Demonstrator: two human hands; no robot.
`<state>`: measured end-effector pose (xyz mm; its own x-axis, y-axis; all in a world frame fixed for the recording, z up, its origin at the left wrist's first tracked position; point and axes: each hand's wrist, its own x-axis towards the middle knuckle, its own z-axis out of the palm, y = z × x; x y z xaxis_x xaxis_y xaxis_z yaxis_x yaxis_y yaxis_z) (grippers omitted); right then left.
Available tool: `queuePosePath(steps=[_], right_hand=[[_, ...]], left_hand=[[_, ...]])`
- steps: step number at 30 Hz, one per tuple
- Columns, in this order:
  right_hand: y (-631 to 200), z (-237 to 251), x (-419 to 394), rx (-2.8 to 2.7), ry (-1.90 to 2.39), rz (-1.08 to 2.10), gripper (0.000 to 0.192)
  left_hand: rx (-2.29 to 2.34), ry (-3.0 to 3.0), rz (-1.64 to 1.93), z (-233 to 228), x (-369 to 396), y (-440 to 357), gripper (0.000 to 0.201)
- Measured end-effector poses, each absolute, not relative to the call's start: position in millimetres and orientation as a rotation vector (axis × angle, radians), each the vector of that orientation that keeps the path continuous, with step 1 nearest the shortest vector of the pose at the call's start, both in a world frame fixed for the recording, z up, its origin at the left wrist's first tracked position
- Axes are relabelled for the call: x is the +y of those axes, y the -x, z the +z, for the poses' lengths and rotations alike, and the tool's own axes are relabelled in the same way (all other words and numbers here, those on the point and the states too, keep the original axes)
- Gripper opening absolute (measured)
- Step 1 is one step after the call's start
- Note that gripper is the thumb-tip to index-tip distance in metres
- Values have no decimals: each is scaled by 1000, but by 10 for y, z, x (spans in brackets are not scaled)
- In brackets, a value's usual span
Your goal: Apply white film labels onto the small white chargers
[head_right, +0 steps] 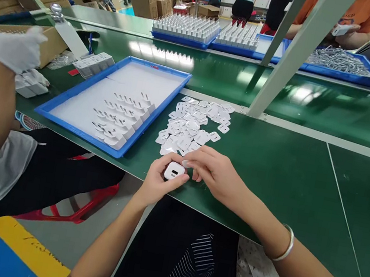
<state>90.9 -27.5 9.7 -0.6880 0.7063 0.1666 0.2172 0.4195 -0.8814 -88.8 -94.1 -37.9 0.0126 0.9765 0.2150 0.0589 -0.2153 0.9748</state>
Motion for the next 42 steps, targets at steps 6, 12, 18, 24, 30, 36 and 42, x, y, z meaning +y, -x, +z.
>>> queuePosePath(steps=[6, 12, 18, 24, 30, 36, 42], right_hand=[[-768, 75, -346, -1611, 926, 1610, 25], [-748, 82, -340, -1303, 943, 1967, 26], [-782, 91, -335, -1308, 972, 1797, 23], [-797, 116, -392, -1478, 917, 1762, 10], [-819, 158, -371, -1476, 909, 1799, 17], [-866, 171, -330, -1504, 963, 1798, 16], [-889, 177, -344, -1496, 982, 1818, 9]], left_hand=[[1160, -1482, 1450, -376, -921, 871, 15], [1181, -1434, 1480, -420, -936, 878, 16], [1159, -1362, 1475, -428, -951, 874, 44], [1014, -1521, 1297, -334, -965, 881, 38], [945, -1584, 1343, -433, -977, 924, 42], [867, -1611, 1335, -514, -959, 922, 40], [791, -1649, 1375, -467, -942, 894, 37]])
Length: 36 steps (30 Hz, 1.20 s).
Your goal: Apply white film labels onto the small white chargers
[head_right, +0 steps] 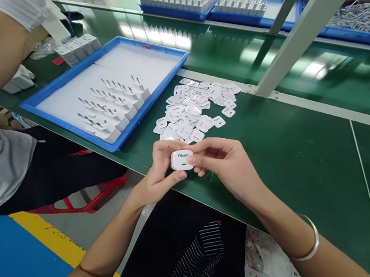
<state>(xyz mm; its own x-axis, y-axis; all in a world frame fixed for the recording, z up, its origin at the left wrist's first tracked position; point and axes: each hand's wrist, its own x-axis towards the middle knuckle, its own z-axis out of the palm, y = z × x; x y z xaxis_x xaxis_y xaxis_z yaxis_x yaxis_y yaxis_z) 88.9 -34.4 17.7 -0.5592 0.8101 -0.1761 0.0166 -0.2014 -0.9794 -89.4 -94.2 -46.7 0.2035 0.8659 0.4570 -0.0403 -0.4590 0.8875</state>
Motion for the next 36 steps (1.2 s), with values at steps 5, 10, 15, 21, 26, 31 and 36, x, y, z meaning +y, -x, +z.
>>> queuePosePath(steps=[5, 10, 15, 21, 26, 31, 36], right_hand=[[-872, 191, -355, -1468, 995, 1833, 6], [-859, 200, -356, -1497, 1006, 1806, 4], [-844, 265, -411, -1582, 1025, 1684, 12], [-847, 271, -441, -1543, 1069, 1649, 23], [-866, 257, -428, -1556, 1073, 1666, 23], [-874, 243, -419, -1591, 1057, 1674, 21], [-869, 248, -407, -1573, 1090, 1688, 24]], left_hand=[[811, -1673, 1402, -491, -941, 882, 38], [799, -1694, 1401, -498, -932, 879, 38], [806, -1689, 1402, -498, -934, 872, 40], [817, -1679, 1403, -495, -943, 867, 38], [831, -1679, 1384, -492, -944, 868, 37], [805, -1671, 1393, -486, -943, 864, 40], [835, -1684, 1358, -481, -953, 866, 39]])
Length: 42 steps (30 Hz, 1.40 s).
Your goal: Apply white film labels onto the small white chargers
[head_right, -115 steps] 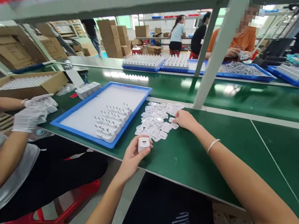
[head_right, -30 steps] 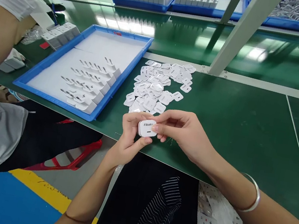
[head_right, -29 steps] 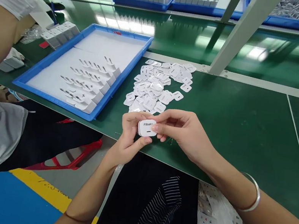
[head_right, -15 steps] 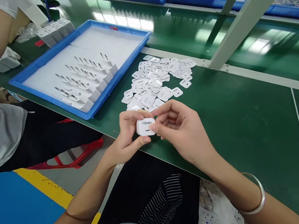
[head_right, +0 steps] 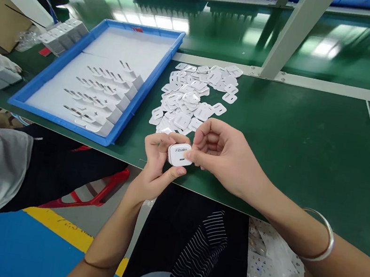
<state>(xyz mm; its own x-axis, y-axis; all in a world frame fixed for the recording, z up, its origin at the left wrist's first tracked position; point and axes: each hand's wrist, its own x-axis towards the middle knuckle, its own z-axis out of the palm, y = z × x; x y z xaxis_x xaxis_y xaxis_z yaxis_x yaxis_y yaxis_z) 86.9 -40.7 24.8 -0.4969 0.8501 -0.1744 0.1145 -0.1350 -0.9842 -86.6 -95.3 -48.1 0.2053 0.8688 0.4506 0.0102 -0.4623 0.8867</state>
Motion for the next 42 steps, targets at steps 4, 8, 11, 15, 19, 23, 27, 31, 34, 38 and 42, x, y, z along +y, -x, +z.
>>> queuePosePath(steps=[4, 8, 11, 15, 19, 23, 27, 31, 34, 38, 42], right_hand=[[-863, 263, -399, -1585, 1109, 1690, 29], [-855, 259, -393, -1614, 1099, 1667, 30], [-859, 238, -394, -1644, 1068, 1652, 29], [-864, 205, -389, -1644, 1006, 1708, 28], [-842, 187, -373, -1507, 939, 1968, 20], [-809, 171, -362, -1286, 886, 2114, 29], [-785, 126, -351, -1290, 905, 2133, 32], [-769, 47, -340, -1319, 962, 2146, 39], [-762, -16, -336, -1348, 975, 2129, 46], [-762, -44, -329, -1382, 1015, 2095, 51], [-776, -10, -332, -1354, 1113, 2076, 52]], left_hand=[[859, -1702, 1341, -485, -953, 873, 37], [843, -1730, 1331, -489, -938, 884, 39], [834, -1742, 1316, -489, -928, 892, 38], [794, -1704, 1331, -495, -921, 896, 39], [701, -1617, 1404, -517, -915, 903, 42], [713, -1578, 1474, -520, -909, 909, 41], [706, -1575, 1518, -486, -910, 904, 41], [685, -1551, 1606, -497, -920, 882, 38], [743, -1455, 1677, -533, -930, 850, 22], [767, -1347, 1686, -435, -1018, 900, 14], [833, -1378, 1654, -135, -1323, 1247, 36]])
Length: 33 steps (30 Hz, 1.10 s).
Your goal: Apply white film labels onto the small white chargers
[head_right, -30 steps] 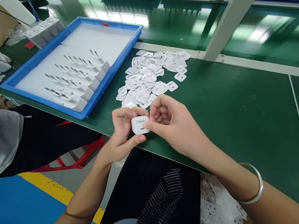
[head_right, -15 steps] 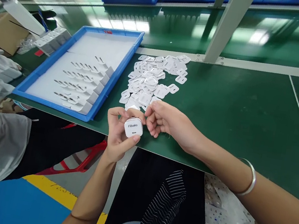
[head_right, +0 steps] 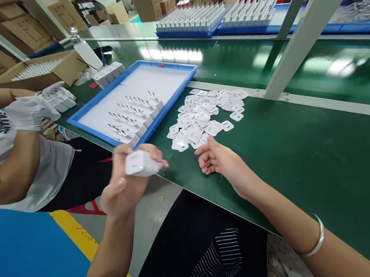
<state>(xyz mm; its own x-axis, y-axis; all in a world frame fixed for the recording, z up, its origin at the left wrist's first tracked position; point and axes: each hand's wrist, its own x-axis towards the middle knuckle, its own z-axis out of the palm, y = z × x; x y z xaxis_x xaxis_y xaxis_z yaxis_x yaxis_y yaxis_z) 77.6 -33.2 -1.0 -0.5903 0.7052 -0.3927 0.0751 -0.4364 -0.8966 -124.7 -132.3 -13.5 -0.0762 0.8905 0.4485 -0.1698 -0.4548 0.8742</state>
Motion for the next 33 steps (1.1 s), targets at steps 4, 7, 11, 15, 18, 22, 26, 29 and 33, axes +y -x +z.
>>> queuePosePath(steps=[4, 7, 11, 15, 18, 22, 26, 29, 33], right_hand=[[-780, 0, -361, -1341, 1081, 2097, 48], [-765, -20, -386, -1363, 1047, 2098, 45], [-751, -47, -386, -1366, 1049, 2092, 41], [-764, -55, -355, -1282, 1039, 2137, 37], [-776, -58, -337, -1223, 1019, 2167, 32], [-780, -67, -336, -1215, 1011, 2171, 28], [-773, -66, -342, -1227, 1015, 2163, 27], [-761, -48, -339, -1214, 1067, 2153, 26], [-747, -25, -329, -1226, 1101, 2143, 26]], left_hand=[[1749, -1399, 1725, 124, -1635, 1845, 45], [2487, -1393, 1582, 253, -1661, 2287, 53], [2741, -1530, 1170, 367, -1420, 2679, 54], [2462, -1629, 874, 405, -1155, 2823, 44], [2258, -1618, 916, 418, -1092, 2842, 47], [2079, -1560, 984, 417, -1120, 2886, 51], [1944, -1437, 997, 330, -1134, 2972, 84], [1969, -1414, 1076, 227, -1111, 3015, 97], [1982, -1407, 1246, 102, -1073, 3061, 81]])
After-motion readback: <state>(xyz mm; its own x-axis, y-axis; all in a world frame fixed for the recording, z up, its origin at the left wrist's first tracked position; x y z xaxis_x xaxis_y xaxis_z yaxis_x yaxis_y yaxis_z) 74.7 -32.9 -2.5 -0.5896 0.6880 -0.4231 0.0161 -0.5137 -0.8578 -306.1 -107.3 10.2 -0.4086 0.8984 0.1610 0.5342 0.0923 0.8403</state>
